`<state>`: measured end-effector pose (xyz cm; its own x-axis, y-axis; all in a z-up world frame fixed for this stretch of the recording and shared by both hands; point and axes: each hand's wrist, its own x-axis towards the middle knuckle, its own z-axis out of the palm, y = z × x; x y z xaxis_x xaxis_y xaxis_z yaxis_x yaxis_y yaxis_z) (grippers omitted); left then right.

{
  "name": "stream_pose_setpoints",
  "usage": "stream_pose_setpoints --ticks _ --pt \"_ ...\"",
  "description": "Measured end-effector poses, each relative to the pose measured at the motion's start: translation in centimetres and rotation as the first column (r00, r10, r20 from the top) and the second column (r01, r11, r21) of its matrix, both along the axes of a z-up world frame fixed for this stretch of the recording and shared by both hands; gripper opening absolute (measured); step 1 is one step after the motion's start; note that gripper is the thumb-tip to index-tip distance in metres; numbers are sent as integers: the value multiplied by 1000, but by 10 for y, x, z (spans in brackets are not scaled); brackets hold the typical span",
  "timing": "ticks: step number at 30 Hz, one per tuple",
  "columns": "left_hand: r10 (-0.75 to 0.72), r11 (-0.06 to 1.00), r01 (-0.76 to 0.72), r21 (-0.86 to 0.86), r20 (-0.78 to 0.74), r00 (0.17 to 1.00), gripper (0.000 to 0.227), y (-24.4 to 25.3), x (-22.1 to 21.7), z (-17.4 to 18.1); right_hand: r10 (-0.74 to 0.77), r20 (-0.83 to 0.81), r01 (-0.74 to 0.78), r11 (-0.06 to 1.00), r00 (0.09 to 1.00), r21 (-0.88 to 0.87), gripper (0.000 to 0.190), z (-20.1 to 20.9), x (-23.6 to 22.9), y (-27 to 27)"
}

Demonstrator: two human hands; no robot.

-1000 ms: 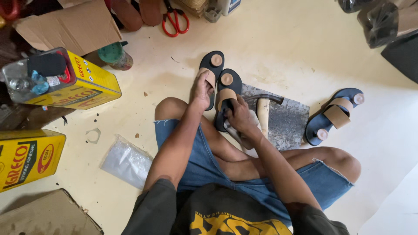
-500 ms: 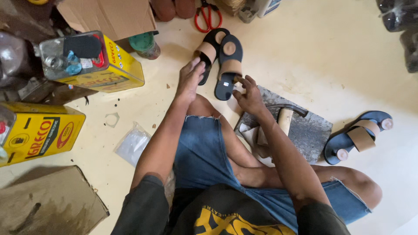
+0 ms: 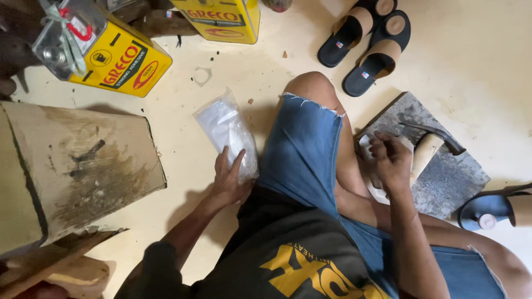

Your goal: The person wipes down sandals with a cloth, places them into a plastic bag, and ties the bag closed.

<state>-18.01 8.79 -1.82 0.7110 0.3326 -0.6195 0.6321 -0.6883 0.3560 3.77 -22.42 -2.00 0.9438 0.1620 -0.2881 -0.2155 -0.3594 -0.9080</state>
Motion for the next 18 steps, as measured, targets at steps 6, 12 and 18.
stream_pose_setpoints --ticks 6,12,18 --pt "266 964 -247 -101 445 855 39 4 -31 -70 245 246 -256 967 938 14 17 54 -51 75" --pt "424 905 -334 -262 583 693 9 15 33 15 545 343 -615 776 765 139 28 82 -93 108" --pt "705 579 -49 -814 470 532 13 -22 79 73 532 125 -541 778 838 320 94 96 -88 108"
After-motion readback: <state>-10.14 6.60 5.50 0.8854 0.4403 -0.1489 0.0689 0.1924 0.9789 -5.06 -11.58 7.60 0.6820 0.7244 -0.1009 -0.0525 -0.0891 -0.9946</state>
